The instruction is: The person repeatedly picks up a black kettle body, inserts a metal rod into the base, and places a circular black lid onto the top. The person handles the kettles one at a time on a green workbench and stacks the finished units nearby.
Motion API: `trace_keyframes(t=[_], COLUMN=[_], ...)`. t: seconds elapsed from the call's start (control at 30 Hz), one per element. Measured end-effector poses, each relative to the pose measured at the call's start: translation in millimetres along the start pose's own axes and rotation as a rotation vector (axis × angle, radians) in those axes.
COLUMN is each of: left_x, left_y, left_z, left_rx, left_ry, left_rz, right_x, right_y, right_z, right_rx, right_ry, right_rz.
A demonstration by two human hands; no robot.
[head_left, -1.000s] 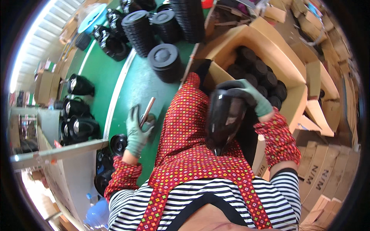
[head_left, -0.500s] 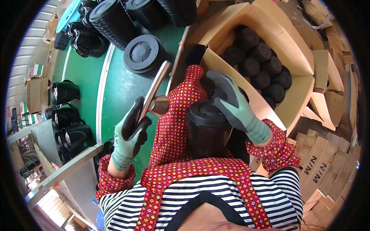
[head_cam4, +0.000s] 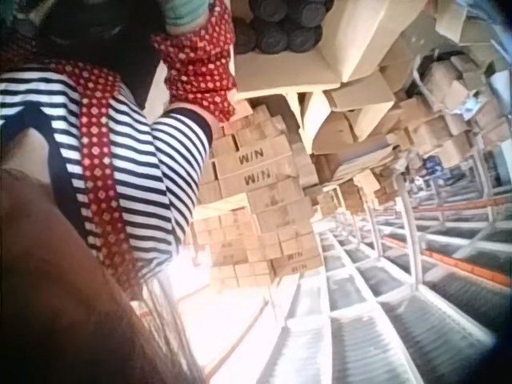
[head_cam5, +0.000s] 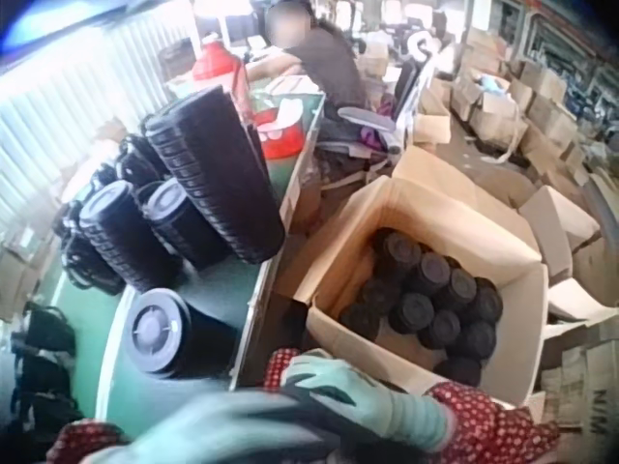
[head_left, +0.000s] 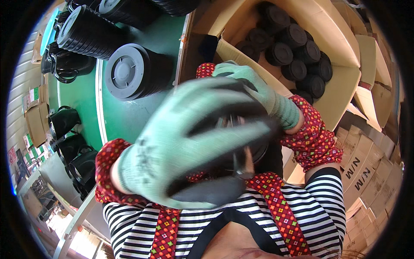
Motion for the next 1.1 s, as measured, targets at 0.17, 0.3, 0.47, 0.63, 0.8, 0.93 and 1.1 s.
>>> trace_keyframes(t=[0.17,0.3,0.47,0.63,0.8,0.93,1.1], left_x=[-8.7,-12.2,-12.2,-19.2,-12.3,2.2,29.4], left_y=[-39.2,-66.2,-51.3,-41.8,-51.1,-13.9,41.5], left_z=[-88.9,-112.3,-100.7,-102.4,-101.8,-61.4,-41.4], left_rx=[-0.129,0.106,0.050,-0.045,0.024,-0.004,-0.200], left_ry=[-0.215,-0.556,-0.341,-0.324,-0.225,0.295,0.814], left_rz=[0.122,0.375,0.166,0.188,0.185,-0.161,-0.243], right_x=[12.5,45.6,33.4,43.9,24.2,8.4,53.5], right_y=[-15.3,-14.2,-6.1,-8.1,-7.0,12.5,-12.3], right_z=[-10.0,-5.3,-5.0,-9.5,-15.7,-7.5,21.7], right_rx=[0.156,0.180,0.149,0.169,0.145,0.195,0.380], right_ry=[0.110,0.089,0.038,-0.006,-0.046,0.106,0.336], right_rz=[0.271,0.133,0.086,0.072,0.072,-0.048,-0.236])
Point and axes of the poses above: each hand's wrist, its own y-axis away from the middle knuckle, its own z-axis out of the back of the hand, x = y × z, the point moved 4 cm from there along -y, towards the middle knuckle, and after that the axes turned 3 degrees about -z, right-handed, at the moved point
